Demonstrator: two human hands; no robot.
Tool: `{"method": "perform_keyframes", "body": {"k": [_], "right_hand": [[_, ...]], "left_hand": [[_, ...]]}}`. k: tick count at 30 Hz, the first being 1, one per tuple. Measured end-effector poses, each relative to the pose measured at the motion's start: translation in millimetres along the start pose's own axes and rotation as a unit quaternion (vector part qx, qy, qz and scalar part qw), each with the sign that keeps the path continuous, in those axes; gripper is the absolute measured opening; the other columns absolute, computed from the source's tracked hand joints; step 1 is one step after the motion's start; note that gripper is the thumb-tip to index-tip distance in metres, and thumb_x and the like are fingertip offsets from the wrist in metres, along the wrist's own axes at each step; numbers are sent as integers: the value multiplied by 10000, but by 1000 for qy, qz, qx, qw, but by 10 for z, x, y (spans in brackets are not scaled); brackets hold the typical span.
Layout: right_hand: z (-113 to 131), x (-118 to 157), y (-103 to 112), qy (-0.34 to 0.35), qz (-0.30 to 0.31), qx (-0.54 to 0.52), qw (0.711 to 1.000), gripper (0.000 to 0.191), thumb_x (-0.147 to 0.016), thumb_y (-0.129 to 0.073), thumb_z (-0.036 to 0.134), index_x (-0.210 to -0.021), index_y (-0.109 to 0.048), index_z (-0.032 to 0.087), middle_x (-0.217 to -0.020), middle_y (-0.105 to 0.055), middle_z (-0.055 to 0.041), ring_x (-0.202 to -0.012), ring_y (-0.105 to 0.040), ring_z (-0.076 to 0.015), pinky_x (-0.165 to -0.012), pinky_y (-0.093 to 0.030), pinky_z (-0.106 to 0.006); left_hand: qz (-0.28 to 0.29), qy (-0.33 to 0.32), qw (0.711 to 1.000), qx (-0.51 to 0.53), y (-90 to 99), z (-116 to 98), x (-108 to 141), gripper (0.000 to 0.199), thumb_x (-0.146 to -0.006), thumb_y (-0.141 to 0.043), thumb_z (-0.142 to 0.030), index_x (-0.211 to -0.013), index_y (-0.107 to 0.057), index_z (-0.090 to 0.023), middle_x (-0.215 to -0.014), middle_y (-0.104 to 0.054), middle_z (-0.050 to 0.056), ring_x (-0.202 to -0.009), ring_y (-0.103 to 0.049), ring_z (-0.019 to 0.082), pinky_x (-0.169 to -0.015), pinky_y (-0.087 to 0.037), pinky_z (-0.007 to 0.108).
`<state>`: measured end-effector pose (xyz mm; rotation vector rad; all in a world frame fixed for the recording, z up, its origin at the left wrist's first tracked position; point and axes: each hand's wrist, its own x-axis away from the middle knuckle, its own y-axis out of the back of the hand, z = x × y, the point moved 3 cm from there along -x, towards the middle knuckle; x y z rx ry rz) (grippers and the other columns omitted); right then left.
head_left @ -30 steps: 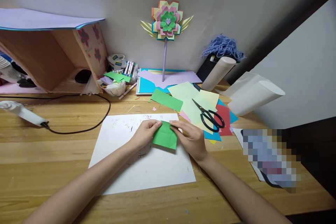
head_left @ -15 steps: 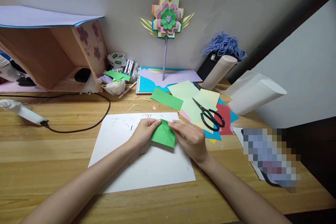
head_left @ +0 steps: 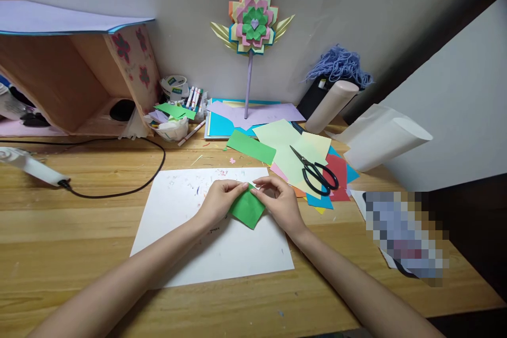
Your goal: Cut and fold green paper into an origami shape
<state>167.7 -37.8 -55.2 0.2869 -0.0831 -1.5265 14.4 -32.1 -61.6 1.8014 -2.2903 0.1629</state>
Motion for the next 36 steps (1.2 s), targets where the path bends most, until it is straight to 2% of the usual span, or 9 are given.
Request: {"method": "perform_keyframes", "body": {"k": [4, 7, 11, 14, 19, 28, 32, 36], "right_hand": [[-61, -110, -36, -23, 8, -27, 999, 201, -702, -680, 332, -818, -637, 173, -801, -647, -50, -746, -606, -175, -725, -501, -311], [-87, -225, -80, -20, 14, -19, 1000, 185, -732, -647, 324, -851, -651, 182, -849, -654, -58, -797, -608, -186, -769, -494, -328], [-76, -323, -144, 27, 41, 20, 999, 176, -796, -575, 316, -905, -661, 208, -882, -633, -54, -850, -592, -191, -789, -483, -338], [-30, -317, -161, 72, 50, 55, 995, 152, -823, -548, 289, -897, -657, 214, -869, -601, -51, -835, -572, -182, -767, -476, -325], [32, -268, -149, 99, 42, 77, 991, 87, -811, -567, 258, -827, -641, 215, -832, -583, -46, -813, -556, -184, -714, -469, -309], [-77, -284, -148, 41, 46, 62, 996, 134, -754, -619, 315, -737, -619, 183, -750, -635, -41, -697, -571, -174, -666, -468, -302], [-35, -260, -146, 57, 38, 81, 994, 94, -757, -598, 283, -745, -608, 191, -754, -638, -35, -703, -572, -174, -680, -466, -302], [44, -225, -143, 108, 26, 118, 987, 44, -763, -578, 235, -741, -607, 209, -748, -631, -19, -712, -569, -174, -686, -456, -309]], "left_hand": [[-17, -6, 1000, 1, 51, -21, -55, 385, -724, -587, -470, -787, -696, -106, -757, -667, 78, -669, -529, 163, -617, -370, 263], [-14, 2, 1000, 14, 97, -49, -117, 397, -730, -568, -479, -801, -685, -106, -725, -652, 59, -656, -524, 158, -608, -371, 256], [-43, -4, 999, -3, 154, -49, -172, 382, -743, -536, -470, -741, -666, -111, -666, -622, 31, -617, -495, 145, -575, -355, 244], [-57, -16, 998, -31, 168, -8, -185, 384, -761, -512, -463, -723, -660, -110, -650, -609, 27, -612, -487, 146, -579, -356, 248], [-44, -31, 996, -66, 158, 5, -166, 361, -785, -486, -428, -679, -645, -121, -660, -603, 26, -625, -490, 146, -583, -357, 247], [-44, -63, 992, -100, 122, -19, -102, 300, -770, -508, -386, -699, -662, -139, -646, -598, 37, -626, -492, 158, -548, -350, 240], [-34, -72, 991, -107, 100, -24, -71, 290, -786, -483, -361, -647, -616, -144, -593, -525, 2, -586, -439, 129, -529, -312, 231], [-46, -67, 991, -107, 85, -27, -48, 297, -791, -464, -348, -592, -557, -149, -546, -443, -30, -541, -374, 105, -509, -270, 228]]}}
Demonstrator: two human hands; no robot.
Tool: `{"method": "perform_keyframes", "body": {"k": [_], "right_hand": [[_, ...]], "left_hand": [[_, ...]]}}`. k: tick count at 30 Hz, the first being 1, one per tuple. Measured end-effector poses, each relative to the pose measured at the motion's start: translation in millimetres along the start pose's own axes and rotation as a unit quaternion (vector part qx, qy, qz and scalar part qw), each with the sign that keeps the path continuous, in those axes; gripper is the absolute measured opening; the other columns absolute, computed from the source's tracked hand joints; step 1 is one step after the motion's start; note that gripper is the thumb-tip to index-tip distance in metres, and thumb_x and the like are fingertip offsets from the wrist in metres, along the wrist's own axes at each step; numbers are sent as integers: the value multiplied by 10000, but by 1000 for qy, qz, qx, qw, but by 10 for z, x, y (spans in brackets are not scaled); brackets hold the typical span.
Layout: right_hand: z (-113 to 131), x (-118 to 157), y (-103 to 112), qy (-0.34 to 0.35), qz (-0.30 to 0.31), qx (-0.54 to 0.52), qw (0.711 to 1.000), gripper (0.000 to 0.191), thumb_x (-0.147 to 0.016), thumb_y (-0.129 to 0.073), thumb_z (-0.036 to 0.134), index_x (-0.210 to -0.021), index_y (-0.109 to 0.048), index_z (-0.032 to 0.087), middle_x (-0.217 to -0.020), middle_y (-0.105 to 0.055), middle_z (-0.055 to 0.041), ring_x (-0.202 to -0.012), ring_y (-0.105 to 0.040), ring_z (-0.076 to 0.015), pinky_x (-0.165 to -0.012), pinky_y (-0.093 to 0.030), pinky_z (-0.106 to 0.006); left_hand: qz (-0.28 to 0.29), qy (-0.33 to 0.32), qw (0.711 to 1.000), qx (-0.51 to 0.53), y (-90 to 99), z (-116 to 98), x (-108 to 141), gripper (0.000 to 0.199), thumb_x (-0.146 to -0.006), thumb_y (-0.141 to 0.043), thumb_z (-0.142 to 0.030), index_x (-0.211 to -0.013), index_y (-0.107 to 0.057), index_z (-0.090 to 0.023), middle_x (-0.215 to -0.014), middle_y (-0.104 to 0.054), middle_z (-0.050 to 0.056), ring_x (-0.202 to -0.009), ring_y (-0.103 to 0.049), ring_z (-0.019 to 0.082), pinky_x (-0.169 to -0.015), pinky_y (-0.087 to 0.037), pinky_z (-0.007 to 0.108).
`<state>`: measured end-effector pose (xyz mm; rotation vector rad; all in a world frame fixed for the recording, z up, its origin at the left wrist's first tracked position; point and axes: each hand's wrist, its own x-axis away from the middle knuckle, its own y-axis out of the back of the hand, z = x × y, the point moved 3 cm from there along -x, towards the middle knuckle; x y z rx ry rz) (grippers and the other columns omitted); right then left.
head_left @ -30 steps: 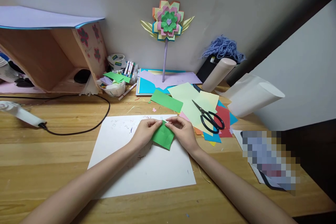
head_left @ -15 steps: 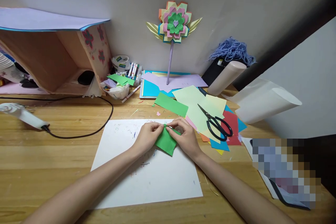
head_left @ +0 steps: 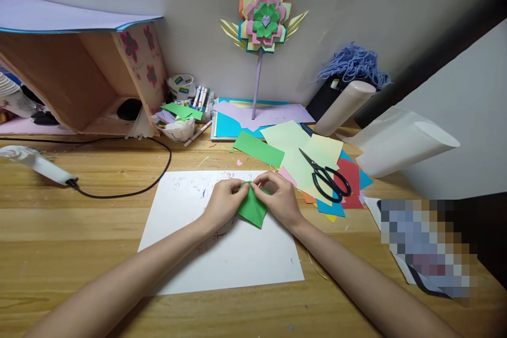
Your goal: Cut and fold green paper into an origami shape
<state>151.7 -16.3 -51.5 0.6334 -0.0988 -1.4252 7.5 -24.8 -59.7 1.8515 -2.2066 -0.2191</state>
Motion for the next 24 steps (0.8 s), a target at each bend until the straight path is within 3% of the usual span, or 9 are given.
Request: {"method": "perform_keyframes", "body": {"k": [9, 17, 24], "right_hand": [[78, 60, -4, 146, -15, 105, 984, 113, -797, -533, 167, -786, -627, 229, -754, -621, -33, -760, -562, -191, -699, -442, -335], [84, 89, -18, 184, -27, 129, 974, 123, -795, -524, 126, -779, -619, 202, -743, -587, -38, -710, -547, -162, -639, -451, -288], [98, 97, -11, 213, -19, 159, 964, 108, -808, -531, 129, -807, -626, 181, -772, -593, -56, -740, -544, -163, -665, -459, -295]], "left_hand": [[2, 58, 997, 59, 17, 3, -32, 240, -730, -512, -323, -630, -613, -131, -576, -508, -12, -566, -420, 114, -534, -296, 236], [26, 95, 988, 115, 45, -107, -24, 317, -706, -551, -360, -483, -490, -143, -503, -384, -34, -495, -325, 81, -489, -228, 235], [37, 123, 982, 142, 43, -54, -27, 319, -707, -588, -417, -624, -624, -111, -578, -513, 6, -526, -401, 89, -506, -279, 229]]}}
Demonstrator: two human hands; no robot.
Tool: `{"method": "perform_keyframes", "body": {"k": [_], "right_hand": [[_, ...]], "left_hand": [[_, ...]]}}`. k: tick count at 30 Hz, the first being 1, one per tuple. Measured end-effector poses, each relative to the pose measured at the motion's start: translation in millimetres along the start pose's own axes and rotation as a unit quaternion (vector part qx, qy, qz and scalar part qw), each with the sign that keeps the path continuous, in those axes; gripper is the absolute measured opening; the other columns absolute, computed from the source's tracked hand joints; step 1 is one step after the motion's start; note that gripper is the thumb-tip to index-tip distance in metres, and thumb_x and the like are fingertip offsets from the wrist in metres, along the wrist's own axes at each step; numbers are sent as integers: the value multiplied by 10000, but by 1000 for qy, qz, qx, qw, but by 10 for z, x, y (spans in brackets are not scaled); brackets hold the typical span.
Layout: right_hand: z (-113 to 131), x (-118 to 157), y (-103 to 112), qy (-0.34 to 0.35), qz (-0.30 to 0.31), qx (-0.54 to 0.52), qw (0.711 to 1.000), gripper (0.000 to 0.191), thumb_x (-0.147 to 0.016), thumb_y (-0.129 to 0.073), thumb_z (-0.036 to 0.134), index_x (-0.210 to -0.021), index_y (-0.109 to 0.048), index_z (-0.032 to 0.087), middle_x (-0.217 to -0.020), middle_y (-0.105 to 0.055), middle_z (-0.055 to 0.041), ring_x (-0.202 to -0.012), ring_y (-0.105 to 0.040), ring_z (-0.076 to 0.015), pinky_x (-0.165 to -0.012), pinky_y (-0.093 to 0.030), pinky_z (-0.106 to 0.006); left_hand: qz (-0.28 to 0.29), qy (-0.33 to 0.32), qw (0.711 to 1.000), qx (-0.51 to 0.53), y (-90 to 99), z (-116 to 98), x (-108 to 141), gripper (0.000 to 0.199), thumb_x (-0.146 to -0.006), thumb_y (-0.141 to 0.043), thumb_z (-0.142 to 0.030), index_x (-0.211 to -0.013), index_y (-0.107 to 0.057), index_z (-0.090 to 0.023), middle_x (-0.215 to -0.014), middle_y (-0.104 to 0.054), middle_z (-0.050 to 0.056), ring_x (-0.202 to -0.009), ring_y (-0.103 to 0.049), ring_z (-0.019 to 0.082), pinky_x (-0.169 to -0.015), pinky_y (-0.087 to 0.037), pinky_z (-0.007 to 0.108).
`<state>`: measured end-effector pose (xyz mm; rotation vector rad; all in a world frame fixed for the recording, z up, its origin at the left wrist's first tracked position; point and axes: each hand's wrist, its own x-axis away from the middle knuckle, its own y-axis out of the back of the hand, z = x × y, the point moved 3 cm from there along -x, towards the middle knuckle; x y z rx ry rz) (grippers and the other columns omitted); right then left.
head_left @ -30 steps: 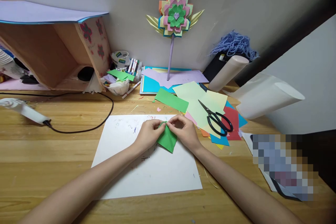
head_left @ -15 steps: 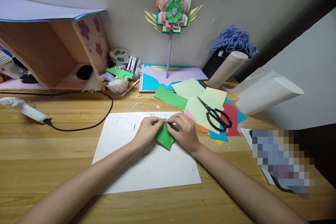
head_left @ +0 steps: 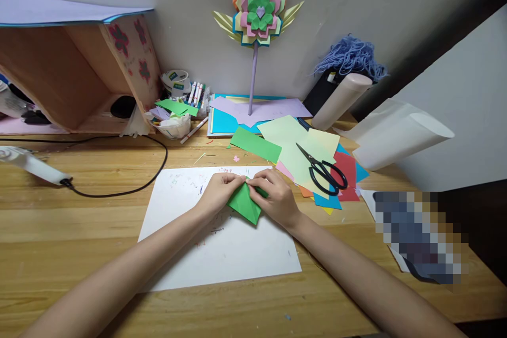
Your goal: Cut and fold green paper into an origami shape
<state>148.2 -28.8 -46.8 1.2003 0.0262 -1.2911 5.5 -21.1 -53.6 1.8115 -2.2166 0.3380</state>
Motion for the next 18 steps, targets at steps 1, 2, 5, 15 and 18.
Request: {"method": "perform_keyframes", "body": {"k": [1, 2, 5, 15, 18], "right_hand": [[1, -3, 6, -3, 0, -3, 1000, 112, -811, -530, 135, -820, -631, 182, -771, -590, -55, -740, -542, -162, -663, -462, -294], [1, -5, 11, -6, -1, -7, 1000, 119, -815, -527, 141, -834, -636, 184, -770, -588, -54, -738, -540, -161, -658, -464, -295], [5, -6, 14, -9, 1, -9, 1000, 152, -822, -518, 154, -881, -651, 198, -785, -590, -56, -740, -540, -164, -653, -470, -306], [15, -28, 32, -15, -11, -32, 999, 203, -808, -516, 136, -924, -663, 214, -811, -585, -60, -755, -550, -169, -645, -480, -314], [-11, -30, 51, -17, -26, -34, 999, 161, -798, -537, 137, -875, -661, 205, -783, -588, -54, -737, -551, -162, -636, -479, -304]], "left_hand": [[-1, 0, 1000, 3, 5, 5, -4, 327, -712, -584, -423, -620, -618, -111, -569, -505, 2, -518, -397, 88, -503, -278, 230], [-2, 1, 1000, 7, 9, 8, -8, 332, -716, -580, -428, -613, -608, -114, -557, -494, -3, -510, -391, 87, -499, -275, 230], [-4, 9, 1000, 19, 23, 15, -19, 336, -722, -575, -433, -584, -569, -127, -534, -462, -19, -493, -377, 84, -491, -271, 230], [1, 4, 999, 39, 40, 25, -32, 343, -704, -588, -463, -582, -534, -147, -521, -452, -33, -479, -379, 86, -476, -276, 222], [-25, -4, 999, 31, 45, 21, -24, 342, -695, -600, -465, -598, -549, -141, -535, -480, -20, -486, -397, 89, -471, -286, 216]]}}
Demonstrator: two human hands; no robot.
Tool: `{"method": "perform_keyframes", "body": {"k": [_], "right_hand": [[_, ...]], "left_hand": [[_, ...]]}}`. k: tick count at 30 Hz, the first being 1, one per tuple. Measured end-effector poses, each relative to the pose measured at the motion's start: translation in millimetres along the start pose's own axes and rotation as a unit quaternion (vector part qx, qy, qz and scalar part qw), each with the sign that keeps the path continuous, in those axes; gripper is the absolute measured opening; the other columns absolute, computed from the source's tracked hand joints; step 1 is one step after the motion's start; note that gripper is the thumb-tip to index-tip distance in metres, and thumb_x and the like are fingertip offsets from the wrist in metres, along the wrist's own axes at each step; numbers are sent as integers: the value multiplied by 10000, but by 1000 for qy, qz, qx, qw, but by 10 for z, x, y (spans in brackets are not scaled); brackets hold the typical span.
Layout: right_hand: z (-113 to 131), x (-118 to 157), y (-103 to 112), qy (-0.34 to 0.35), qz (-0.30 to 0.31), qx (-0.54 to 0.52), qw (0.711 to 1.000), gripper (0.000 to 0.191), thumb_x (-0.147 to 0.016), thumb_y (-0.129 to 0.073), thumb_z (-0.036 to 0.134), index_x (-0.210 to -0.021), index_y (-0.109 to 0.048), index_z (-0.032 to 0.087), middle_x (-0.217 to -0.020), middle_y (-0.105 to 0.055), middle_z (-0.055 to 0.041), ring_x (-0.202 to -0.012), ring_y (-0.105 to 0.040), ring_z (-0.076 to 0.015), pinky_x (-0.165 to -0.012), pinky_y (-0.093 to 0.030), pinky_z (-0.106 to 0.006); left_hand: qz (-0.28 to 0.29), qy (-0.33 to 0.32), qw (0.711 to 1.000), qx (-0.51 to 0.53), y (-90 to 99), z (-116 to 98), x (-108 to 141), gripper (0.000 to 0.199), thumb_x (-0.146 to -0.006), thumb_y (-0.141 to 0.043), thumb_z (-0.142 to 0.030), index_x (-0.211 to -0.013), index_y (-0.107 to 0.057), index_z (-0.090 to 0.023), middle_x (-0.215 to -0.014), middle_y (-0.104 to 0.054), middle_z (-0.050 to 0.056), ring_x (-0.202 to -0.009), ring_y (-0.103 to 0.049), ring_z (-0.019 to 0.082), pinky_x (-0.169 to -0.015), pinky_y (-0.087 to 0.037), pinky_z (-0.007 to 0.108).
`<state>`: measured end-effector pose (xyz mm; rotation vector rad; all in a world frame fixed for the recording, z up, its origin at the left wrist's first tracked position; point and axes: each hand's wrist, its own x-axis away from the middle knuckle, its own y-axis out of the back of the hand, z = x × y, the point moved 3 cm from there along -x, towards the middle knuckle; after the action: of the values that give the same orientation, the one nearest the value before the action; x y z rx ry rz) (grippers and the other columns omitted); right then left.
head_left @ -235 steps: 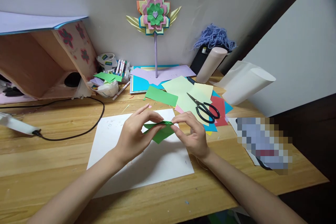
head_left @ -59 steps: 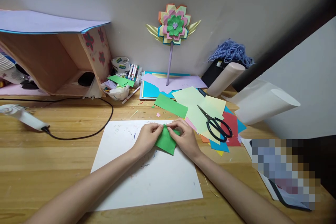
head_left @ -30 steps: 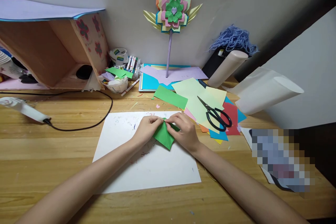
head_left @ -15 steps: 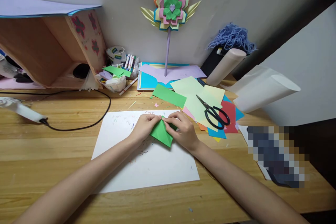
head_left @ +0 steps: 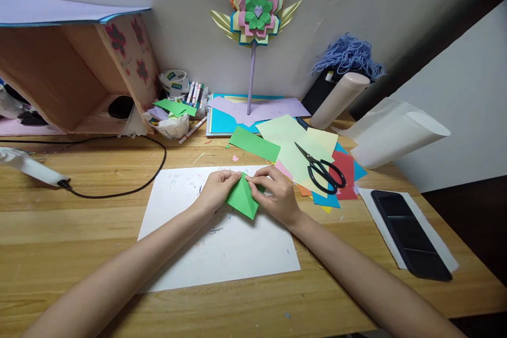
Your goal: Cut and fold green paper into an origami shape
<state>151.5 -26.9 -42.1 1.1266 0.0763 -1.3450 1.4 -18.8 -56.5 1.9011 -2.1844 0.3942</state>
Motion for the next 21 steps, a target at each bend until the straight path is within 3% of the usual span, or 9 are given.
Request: {"method": "perform_keyframes", "body": {"k": [6, 10, 14, 16, 18, 21], "right_hand": [[-17, -1, 43, 56, 0, 52, 997, 116, -778, -554, 119, -793, -644, 191, -772, -633, -60, -723, -551, -170, -639, -469, -319], [-13, -3, 75, 44, 4, 44, 998, 128, -781, -550, 141, -680, -608, 194, -740, -624, -54, -704, -551, -169, -633, -461, -319], [-106, -16, 83, -105, -4, -79, 991, 148, -796, -565, 215, -649, -572, 197, -782, -607, -50, -765, -574, -171, -702, -472, -325], [-191, -17, 51, -215, 9, -189, 958, 97, -787, -592, 283, -737, -578, 201, -850, -617, -51, -813, -591, -170, -734, -485, -318], [-257, -15, -1, -300, 53, -287, 908, 171, -751, -632, 344, -825, -584, 198, -888, -632, -50, -831, -604, -167, -750, -492, -307], [-297, -14, -48, -346, 142, -337, 864, 238, -711, -663, 384, -811, -615, 173, -833, -644, -38, -799, -608, -159, -746, -483, -294]], "left_hand": [[12, 16, 1000, 20, 22, 12, -13, 368, -713, -577, -492, -699, -609, -125, -632, -610, 52, -553, -518, 143, -499, -359, 234], [-11, 3, 1000, 15, 46, 21, -32, 369, -716, -576, -492, -663, -600, -127, -608, -607, 49, -540, -516, 143, -498, -359, 241], [-26, -18, 999, -3, 41, 54, -43, 353, -735, -570, -480, -675, -603, -133, -602, -578, 14, -538, -478, 118, -509, -343, 229], [-27, -39, 999, -17, 27, 61, -39, 343, -740, -574, -471, -719, -625, -132, -647, -593, 16, -576, -486, 120, -537, -349, 227], [-22, -61, 997, -28, 11, 57, -28, 332, -740, -583, -455, -744, -645, -130, -694, -611, 27, -623, -501, 129, -573, -361, 230], [-13, -87, 995, -45, -7, 39, -7, 318, -740, -590, -435, -752, -671, -128, -732, -626, 42, -670, -512, 146, -597, -367, 236]]}}
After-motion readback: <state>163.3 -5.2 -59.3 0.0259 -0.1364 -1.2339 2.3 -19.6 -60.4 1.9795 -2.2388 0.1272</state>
